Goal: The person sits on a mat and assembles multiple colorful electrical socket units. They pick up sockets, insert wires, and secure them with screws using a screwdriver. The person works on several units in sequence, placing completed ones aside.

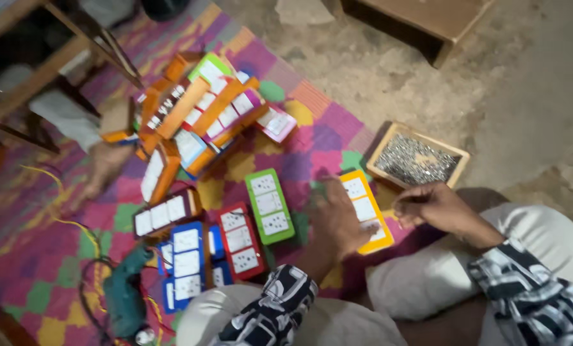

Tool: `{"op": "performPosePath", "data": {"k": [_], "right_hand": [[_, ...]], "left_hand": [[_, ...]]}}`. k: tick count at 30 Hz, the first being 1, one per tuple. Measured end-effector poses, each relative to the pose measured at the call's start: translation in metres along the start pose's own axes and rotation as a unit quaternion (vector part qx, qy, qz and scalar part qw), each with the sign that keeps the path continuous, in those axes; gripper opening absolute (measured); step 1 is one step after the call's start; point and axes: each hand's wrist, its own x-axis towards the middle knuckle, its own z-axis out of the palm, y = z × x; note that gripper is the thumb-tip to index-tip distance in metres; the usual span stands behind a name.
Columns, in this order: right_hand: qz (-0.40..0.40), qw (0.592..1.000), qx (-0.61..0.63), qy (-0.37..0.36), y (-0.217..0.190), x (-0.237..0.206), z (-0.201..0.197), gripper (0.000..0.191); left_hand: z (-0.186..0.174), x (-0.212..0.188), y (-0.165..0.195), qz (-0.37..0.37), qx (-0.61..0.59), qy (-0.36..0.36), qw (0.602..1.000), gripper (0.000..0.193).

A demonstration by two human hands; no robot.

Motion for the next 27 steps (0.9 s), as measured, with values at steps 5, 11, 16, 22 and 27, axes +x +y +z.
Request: {"op": "performPosePath", "data": {"k": [5, 11, 16, 22, 27], "right_hand": [[-0.019, 0.999, 0.029, 0.012, -0.002, 0.0, 0.007, 0.024], [-0.029, 0.997, 0.053, 0.045, 0.009, 0.004, 0.006, 0.018], [-0.025, 0.998, 0.022, 0.05, 0.022, 0.005, 0.006, 0.017], [-0.109, 0.991, -0.066, 0.045, 0.023, -0.003, 0.006, 0.016], [-0.074, 0.978, -0.17, 0.094, 0.018, -0.013, 0.014, 0.015]], "left_hand": [[-0.024, 0.0, 0.028, -0.159, -0.083, -0.071, 0.981, 0.144], [-0.02, 0.013, 0.032, -0.111, -0.112, -0.069, 0.985, 0.137], [-0.007, 0.015, 0.01, 0.124, 0.011, -0.103, 0.987, 0.127], [0.001, 0.014, 0.013, 0.154, -0.058, -0.03, 0.986, 0.103], [0.002, 0.01, 0.023, 0.091, 0.011, -0.037, 0.995, 0.093]]}}
